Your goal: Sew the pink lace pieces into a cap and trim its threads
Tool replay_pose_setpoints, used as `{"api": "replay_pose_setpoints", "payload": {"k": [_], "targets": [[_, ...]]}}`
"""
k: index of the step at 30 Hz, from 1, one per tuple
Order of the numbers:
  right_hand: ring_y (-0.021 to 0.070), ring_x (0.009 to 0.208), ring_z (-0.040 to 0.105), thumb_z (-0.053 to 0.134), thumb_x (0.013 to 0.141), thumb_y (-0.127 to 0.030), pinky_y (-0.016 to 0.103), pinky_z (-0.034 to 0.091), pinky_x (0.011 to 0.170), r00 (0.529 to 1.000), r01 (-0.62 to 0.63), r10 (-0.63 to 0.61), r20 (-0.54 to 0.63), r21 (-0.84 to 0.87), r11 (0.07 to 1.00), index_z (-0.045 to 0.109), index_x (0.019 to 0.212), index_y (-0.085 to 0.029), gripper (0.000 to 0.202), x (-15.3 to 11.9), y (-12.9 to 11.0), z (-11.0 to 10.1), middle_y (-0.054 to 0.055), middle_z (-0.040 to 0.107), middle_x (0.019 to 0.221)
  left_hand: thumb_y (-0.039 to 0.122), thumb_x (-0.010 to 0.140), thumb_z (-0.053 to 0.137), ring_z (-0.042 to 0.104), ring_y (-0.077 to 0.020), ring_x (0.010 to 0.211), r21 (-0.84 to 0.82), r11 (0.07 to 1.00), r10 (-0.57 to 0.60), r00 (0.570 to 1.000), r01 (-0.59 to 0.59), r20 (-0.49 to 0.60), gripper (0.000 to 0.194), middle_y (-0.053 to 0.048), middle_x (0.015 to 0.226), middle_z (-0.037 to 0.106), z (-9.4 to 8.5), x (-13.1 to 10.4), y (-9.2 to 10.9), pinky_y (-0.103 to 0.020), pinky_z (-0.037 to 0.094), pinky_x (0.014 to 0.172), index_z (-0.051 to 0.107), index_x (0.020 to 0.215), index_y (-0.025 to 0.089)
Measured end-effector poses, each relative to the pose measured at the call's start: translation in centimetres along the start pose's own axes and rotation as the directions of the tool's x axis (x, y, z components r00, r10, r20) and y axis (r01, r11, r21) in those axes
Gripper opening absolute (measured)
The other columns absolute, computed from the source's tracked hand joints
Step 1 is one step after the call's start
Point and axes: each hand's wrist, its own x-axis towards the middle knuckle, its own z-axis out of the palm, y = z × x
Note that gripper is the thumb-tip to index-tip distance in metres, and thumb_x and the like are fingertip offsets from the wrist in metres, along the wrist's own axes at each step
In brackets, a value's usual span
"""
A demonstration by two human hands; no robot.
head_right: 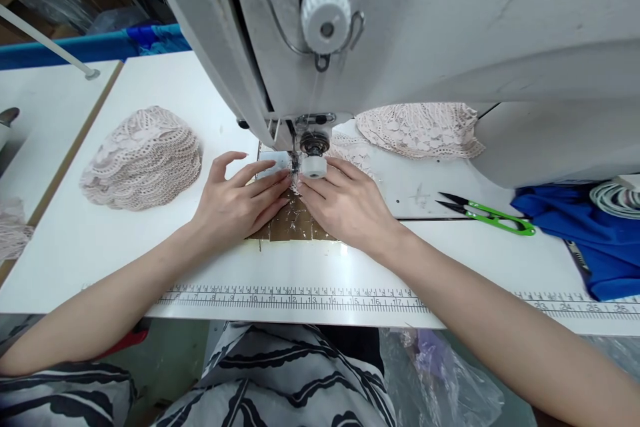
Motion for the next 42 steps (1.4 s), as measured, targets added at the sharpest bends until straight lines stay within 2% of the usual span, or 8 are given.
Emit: {"api": "replay_pose_setpoints", "payload": {"k": [3, 9, 13, 20, 30, 37, 42], "targets": [[0.0192, 0.095, 0.070, 0.052, 0.102, -0.018, 0.038, 0.048, 0.099, 1.000, -0.006, 0.006, -0.006, 0.008, 1.000, 0.073, 0.110, -0.013, 0.023, -0.1, 0.0, 0.1, 0.002, 0.077, 0.112, 0.024, 0.099, 0.055, 0.068, -0.0254, 0.113, 0.010, 1.000, -0.001, 1.000, 0.001, 0.001, 0.025, -0.005, 0.114, 0.077, 0.1, 0.1, -0.1, -0.049, 0.038, 0.101, 0.070, 0.118, 0.018], [0.0188, 0.100, 0.069, 0.054, 0.102, -0.025, 0.038, 0.048, 0.099, 0.999, -0.032, 0.034, -0.032, 0.049, 0.998, 0.074, 0.106, -0.019, 0.022, -0.6, -0.2, 0.2, -0.001, 0.077, 0.114, 0.025, 0.100, 0.055, 0.068, -0.0237, 0.114, 0.054, 0.998, 0.040, 0.999, -0.038, -0.026, 0.021, -0.003, 0.110, 0.078, -0.3, 0.1, 0.0, -0.048, 0.039, 0.101, 0.071, 0.111, 0.019], [0.0195, 0.102, 0.069, 0.056, 0.101, -0.026, 0.038, 0.050, 0.095, 0.998, -0.064, 0.066, -0.020, 0.094, 0.994, 0.075, 0.108, -0.019, 0.022, -0.6, -0.3, 0.1, 0.001, 0.076, 0.114, 0.025, 0.100, 0.055, 0.068, -0.0240, 0.113, 0.052, 0.998, 0.022, 1.000, -0.020, -0.022, 0.020, -0.002, 0.108, 0.079, -0.3, 0.0, 0.1, -0.049, 0.039, 0.101, 0.072, 0.109, 0.020], [0.0201, 0.098, 0.069, 0.058, 0.100, -0.025, 0.038, 0.051, 0.095, 0.997, -0.052, 0.055, -0.045, 0.072, 0.996, 0.075, 0.109, -0.015, 0.022, -0.5, -0.2, 0.1, 0.002, 0.077, 0.111, 0.023, 0.099, 0.056, 0.067, -0.0266, 0.116, -0.023, 0.999, -0.023, 1.000, 0.024, 0.012, 0.021, -0.003, 0.113, 0.078, 0.1, 0.0, -0.2, -0.052, 0.041, 0.102, 0.072, 0.112, 0.022], [0.0236, 0.104, 0.067, 0.054, 0.101, -0.025, 0.041, 0.050, 0.092, 0.995, -0.097, 0.095, 0.021, 0.098, 0.990, 0.072, 0.119, -0.016, 0.027, -0.5, 0.0, 0.5, 0.008, 0.075, 0.116, 0.027, 0.100, 0.053, 0.067, -0.0291, 0.117, -0.006, 0.998, -0.060, 0.998, 0.061, 0.018, 0.025, -0.006, 0.117, 0.076, 0.7, 0.1, -0.6, -0.057, 0.040, 0.106, 0.070, 0.118, 0.019], [0.0216, 0.101, 0.066, 0.056, 0.101, -0.027, 0.040, 0.050, 0.098, 0.995, -0.104, 0.105, -0.003, 0.091, 0.990, 0.074, 0.115, -0.015, 0.026, -0.5, -0.1, 0.3, 0.005, 0.076, 0.112, 0.030, 0.102, 0.050, 0.067, -0.0265, 0.116, 0.041, 0.998, -0.042, 0.999, 0.042, 0.006, 0.027, -0.004, 0.117, 0.076, 0.6, 0.0, -0.4, -0.054, 0.040, 0.106, 0.068, 0.119, 0.019], [0.0234, 0.104, 0.066, 0.054, 0.101, -0.027, 0.040, 0.051, 0.095, 0.992, -0.126, 0.125, 0.019, 0.120, 0.985, 0.074, 0.114, -0.015, 0.026, -0.4, -0.2, 0.3, 0.005, 0.076, 0.112, 0.030, 0.103, 0.050, 0.066, -0.0266, 0.117, 0.036, 0.998, -0.050, 0.999, 0.049, 0.018, 0.028, -0.004, 0.118, 0.076, 0.7, -0.1, -0.4, -0.055, 0.039, 0.107, 0.068, 0.120, 0.020]]}}
